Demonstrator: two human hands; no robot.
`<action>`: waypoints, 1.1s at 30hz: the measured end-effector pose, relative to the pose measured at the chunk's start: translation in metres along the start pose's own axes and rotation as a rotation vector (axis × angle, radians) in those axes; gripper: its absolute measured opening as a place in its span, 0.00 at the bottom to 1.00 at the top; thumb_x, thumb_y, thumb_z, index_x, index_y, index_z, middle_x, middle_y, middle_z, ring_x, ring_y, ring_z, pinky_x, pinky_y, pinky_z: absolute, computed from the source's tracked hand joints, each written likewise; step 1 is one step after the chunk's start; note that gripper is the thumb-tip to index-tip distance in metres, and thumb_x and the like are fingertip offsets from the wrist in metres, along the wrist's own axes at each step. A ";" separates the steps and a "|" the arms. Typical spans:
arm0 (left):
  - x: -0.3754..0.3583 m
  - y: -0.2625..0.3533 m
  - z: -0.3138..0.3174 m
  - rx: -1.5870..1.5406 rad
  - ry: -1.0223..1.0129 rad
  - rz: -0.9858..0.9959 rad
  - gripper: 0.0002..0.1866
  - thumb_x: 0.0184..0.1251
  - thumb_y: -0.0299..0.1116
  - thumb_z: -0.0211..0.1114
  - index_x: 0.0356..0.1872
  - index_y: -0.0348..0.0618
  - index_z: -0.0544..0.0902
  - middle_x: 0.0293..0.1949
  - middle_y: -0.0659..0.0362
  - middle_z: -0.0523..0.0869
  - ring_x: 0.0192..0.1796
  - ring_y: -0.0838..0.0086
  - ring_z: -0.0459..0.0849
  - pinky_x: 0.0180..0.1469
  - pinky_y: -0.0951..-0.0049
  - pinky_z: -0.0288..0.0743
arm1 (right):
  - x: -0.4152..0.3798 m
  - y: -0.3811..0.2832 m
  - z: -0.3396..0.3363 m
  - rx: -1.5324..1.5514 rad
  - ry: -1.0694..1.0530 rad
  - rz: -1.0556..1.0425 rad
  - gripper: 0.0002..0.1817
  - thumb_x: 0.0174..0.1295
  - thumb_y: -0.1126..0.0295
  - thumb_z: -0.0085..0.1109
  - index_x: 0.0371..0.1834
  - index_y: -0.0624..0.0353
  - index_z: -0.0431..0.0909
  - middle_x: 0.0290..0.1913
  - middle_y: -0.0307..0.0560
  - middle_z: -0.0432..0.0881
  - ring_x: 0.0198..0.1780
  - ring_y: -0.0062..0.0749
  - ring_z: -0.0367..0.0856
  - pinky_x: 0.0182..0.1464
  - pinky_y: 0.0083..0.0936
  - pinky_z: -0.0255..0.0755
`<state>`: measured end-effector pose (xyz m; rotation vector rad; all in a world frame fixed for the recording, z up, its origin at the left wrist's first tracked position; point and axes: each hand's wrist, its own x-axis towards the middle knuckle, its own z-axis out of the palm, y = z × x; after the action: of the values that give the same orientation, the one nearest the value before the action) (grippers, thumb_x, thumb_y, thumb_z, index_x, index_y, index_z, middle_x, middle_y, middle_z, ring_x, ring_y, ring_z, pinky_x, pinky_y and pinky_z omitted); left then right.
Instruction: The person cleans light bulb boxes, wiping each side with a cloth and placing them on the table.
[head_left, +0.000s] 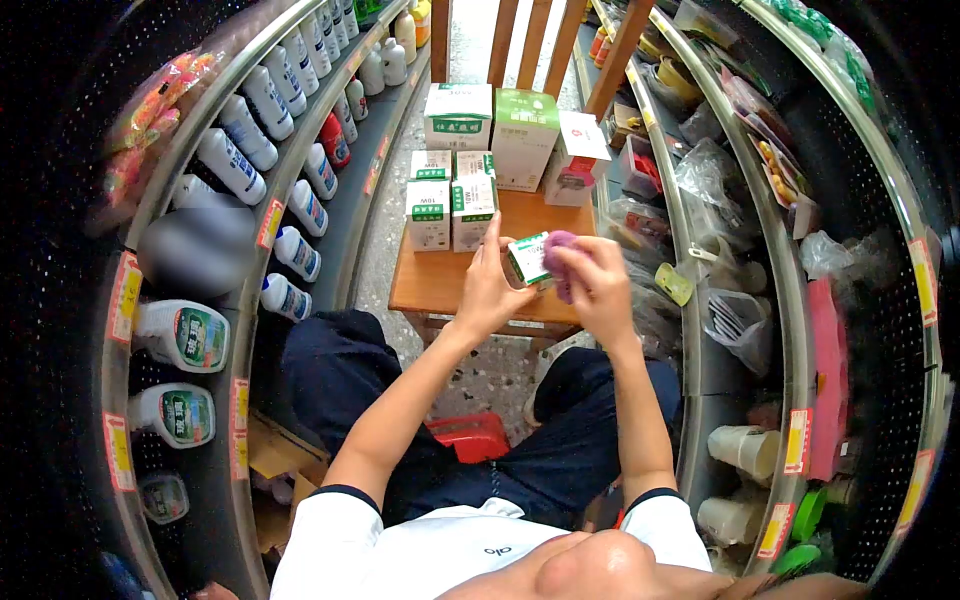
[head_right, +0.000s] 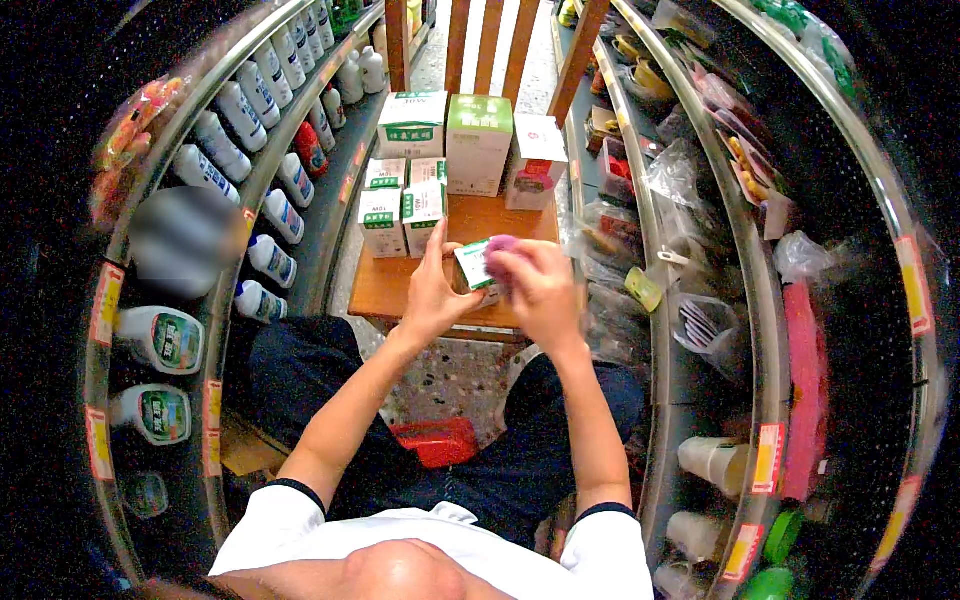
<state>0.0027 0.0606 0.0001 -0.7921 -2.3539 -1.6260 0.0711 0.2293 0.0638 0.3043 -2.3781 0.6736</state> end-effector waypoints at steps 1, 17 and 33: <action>0.000 0.000 -0.001 -0.024 -0.014 -0.009 0.61 0.46 0.34 0.81 0.79 0.37 0.49 0.55 0.45 0.82 0.56 0.54 0.84 0.58 0.60 0.79 | 0.006 -0.009 0.006 -0.013 -0.055 -0.062 0.17 0.50 0.79 0.64 0.45 0.53 0.85 0.48 0.46 0.83 0.53 0.45 0.79 0.55 0.38 0.72; 0.002 -0.003 -0.002 -0.068 -0.032 -0.020 0.61 0.45 0.35 0.81 0.79 0.39 0.49 0.55 0.43 0.83 0.58 0.51 0.84 0.60 0.59 0.78 | 0.018 0.020 0.028 -0.432 -0.160 0.133 0.12 0.56 0.68 0.62 0.44 0.50 0.86 0.47 0.43 0.82 0.53 0.42 0.78 0.51 0.40 0.71; 0.039 -0.022 0.005 -0.042 -0.506 -0.520 0.50 0.56 0.52 0.74 0.74 0.31 0.63 0.59 0.39 0.81 0.59 0.56 0.82 0.63 0.64 0.73 | -0.103 0.051 -0.015 1.856 0.232 0.986 0.24 0.75 0.63 0.42 0.70 0.62 0.68 0.60 0.56 0.80 0.56 0.49 0.82 0.54 0.46 0.80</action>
<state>-0.0412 0.0717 -0.0032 -0.7003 -3.0974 -1.8310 0.1389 0.2848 -0.0118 -0.2749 -0.8061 2.9176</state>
